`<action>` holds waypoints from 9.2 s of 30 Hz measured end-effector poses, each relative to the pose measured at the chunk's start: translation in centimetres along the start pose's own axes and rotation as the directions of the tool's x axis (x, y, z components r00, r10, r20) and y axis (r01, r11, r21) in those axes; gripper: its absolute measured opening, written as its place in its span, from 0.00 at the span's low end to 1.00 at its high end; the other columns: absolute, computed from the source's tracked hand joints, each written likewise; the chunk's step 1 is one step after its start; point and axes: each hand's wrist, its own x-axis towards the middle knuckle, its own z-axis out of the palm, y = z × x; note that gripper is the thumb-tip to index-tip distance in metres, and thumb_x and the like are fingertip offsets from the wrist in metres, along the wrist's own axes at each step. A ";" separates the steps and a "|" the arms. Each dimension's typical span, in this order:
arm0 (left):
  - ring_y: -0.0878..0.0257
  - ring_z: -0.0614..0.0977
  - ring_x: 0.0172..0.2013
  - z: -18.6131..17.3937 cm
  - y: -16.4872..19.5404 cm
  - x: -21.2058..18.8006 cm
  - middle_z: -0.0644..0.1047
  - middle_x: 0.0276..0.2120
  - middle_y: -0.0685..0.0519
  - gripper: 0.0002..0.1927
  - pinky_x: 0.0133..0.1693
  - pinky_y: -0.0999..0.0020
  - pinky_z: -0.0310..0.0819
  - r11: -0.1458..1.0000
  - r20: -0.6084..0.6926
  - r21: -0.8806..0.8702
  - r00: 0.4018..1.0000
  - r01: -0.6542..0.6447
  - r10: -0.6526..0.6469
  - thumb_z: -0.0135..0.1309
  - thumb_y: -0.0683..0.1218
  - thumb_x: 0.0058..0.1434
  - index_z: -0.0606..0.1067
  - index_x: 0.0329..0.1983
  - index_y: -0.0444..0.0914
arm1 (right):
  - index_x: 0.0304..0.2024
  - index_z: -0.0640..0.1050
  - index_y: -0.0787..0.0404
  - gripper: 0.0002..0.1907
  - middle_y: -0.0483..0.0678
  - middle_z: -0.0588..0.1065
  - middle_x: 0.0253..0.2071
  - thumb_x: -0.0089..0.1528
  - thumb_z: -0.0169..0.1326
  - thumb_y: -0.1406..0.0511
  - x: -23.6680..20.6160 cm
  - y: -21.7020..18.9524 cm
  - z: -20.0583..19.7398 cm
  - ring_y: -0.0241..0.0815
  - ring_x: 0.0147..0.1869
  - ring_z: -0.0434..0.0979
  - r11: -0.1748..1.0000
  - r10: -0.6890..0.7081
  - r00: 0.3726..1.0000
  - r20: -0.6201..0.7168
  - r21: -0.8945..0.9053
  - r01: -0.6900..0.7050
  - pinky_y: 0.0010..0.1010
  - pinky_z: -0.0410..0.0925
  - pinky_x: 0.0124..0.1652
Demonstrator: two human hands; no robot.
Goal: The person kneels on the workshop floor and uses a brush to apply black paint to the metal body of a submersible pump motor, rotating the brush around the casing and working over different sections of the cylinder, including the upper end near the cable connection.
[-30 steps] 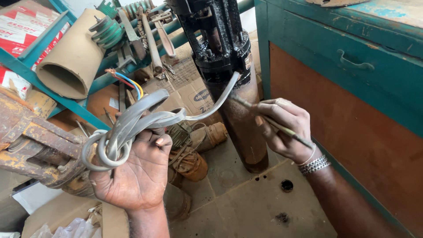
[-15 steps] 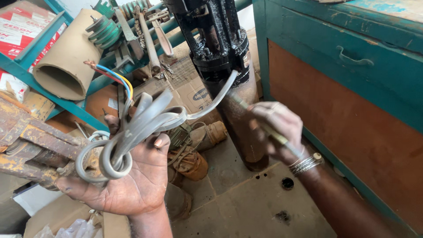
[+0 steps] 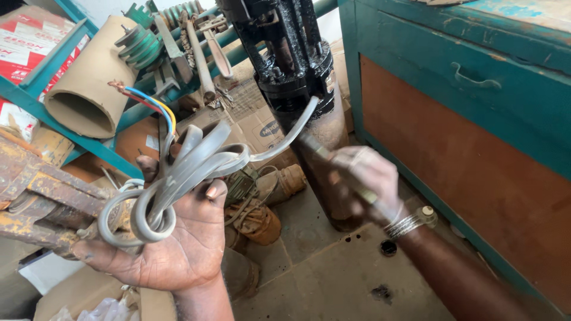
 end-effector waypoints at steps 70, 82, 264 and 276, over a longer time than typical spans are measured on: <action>0.54 0.69 0.62 -6.2 -1.2 -1.0 0.69 0.63 0.52 0.27 0.58 0.55 0.61 0.902 0.075 -0.420 0.995 0.095 -0.069 0.55 0.63 0.74 0.64 0.68 0.48 | 0.56 0.78 0.67 0.08 0.54 0.79 0.48 0.74 0.57 0.74 -2.4 -5.4 5.0 0.48 0.51 0.83 0.920 0.023 0.986 0.162 -0.390 0.043 0.35 0.77 0.48; 0.53 0.69 0.62 -6.4 -1.1 -0.9 0.68 0.63 0.52 0.29 0.58 0.57 0.61 0.894 0.099 -0.433 0.992 0.114 -0.079 0.56 0.65 0.74 0.64 0.68 0.47 | 0.50 0.79 0.59 0.10 0.53 0.82 0.45 0.66 0.61 0.70 -6.3 -3.7 6.3 0.45 0.45 0.84 0.939 0.194 0.942 0.274 -0.330 -0.097 0.32 0.79 0.45; 0.55 0.63 0.68 -6.9 -0.5 0.1 0.61 0.73 0.53 0.36 0.55 0.57 0.64 0.953 -0.041 -0.276 0.989 0.126 -0.143 0.53 0.69 0.68 0.61 0.74 0.53 | 0.51 0.79 0.65 0.07 0.52 0.82 0.46 0.72 0.57 0.69 -2.9 -2.6 -0.9 0.40 0.50 0.84 0.911 0.409 0.913 -0.003 0.067 -0.408 0.30 0.76 0.49; 0.56 0.67 0.64 -6.8 -0.5 0.2 0.64 0.70 0.53 0.36 0.56 0.58 0.63 0.955 -0.007 -0.265 0.990 0.133 -0.140 0.53 0.70 0.69 0.62 0.72 0.50 | 0.47 0.82 0.59 0.15 0.46 0.82 0.39 0.57 0.64 0.68 -7.6 -2.5 2.1 0.39 0.40 0.83 0.919 0.372 0.897 0.238 -0.230 -0.320 0.29 0.76 0.37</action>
